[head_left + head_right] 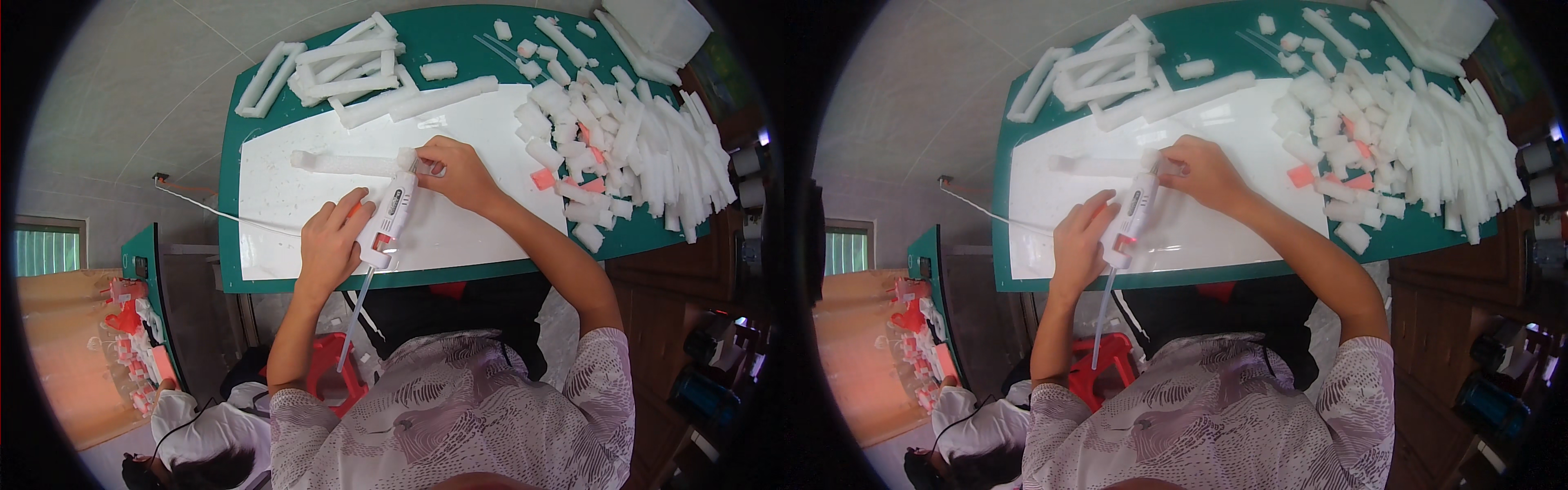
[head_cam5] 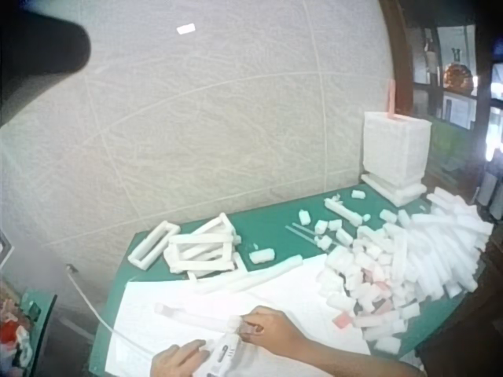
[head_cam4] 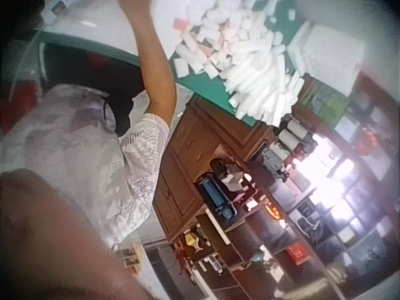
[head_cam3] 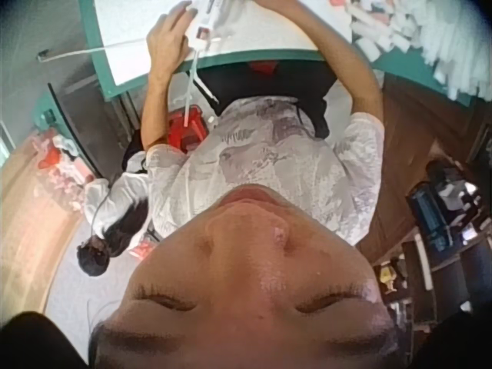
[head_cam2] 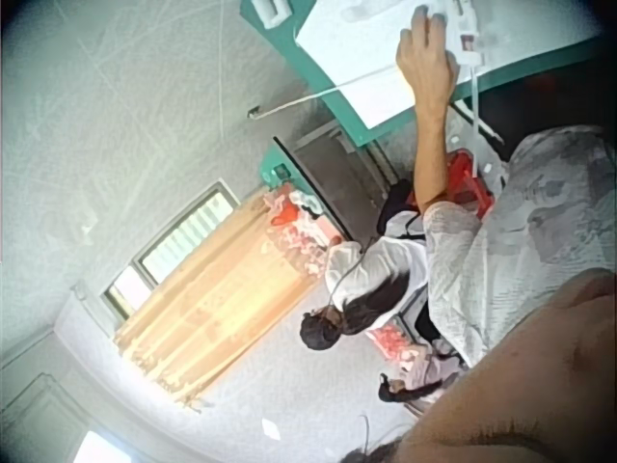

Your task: The person assembles foam pieces by applying glue with a glue gun, attaches the foam strips together by hand on a board, and selects additional foam pieces from a pile.

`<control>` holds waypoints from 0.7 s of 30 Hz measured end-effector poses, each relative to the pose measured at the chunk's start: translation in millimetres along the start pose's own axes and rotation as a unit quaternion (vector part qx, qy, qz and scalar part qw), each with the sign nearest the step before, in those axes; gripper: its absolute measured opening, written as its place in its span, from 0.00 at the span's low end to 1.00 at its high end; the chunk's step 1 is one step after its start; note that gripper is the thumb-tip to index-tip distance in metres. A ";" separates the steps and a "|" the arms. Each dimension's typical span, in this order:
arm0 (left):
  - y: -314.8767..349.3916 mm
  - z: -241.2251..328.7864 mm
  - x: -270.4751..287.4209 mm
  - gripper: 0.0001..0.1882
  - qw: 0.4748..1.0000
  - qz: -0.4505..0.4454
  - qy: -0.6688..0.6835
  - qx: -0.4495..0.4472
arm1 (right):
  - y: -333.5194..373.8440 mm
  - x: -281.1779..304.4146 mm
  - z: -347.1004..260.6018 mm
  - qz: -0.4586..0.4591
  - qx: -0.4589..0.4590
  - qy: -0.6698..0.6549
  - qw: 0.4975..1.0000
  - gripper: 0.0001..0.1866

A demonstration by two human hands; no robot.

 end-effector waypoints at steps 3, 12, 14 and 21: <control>-2.8 0.4 0.6 0.27 1.000 0.010 0.004 0.005 | 1.2 1.3 3.6 0.011 0.004 -0.012 1.000 0.16; -1.9 -5.2 -1.9 0.22 0.998 0.013 0.056 0.035 | 0.9 0.1 1.4 -0.004 -0.004 0.019 1.000 0.16; -1.7 -6.7 -2.5 0.20 0.996 0.020 0.080 0.043 | 0.7 -0.3 0.8 -0.009 -0.007 0.021 1.000 0.16; -2.0 -7.2 -4.8 0.19 0.993 0.008 0.102 0.056 | 1.6 -0.2 3.7 0.022 0.009 -0.023 0.999 0.19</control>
Point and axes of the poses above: each hand's wrist, its own y-axis away from the middle knuckle, its own x-axis out of the back of the hand, z = x × y, the point moved 6 cm from there along -y, towards the middle knuckle, and after that the axes turned 7 degrees about -y, right-handed, at the moved point
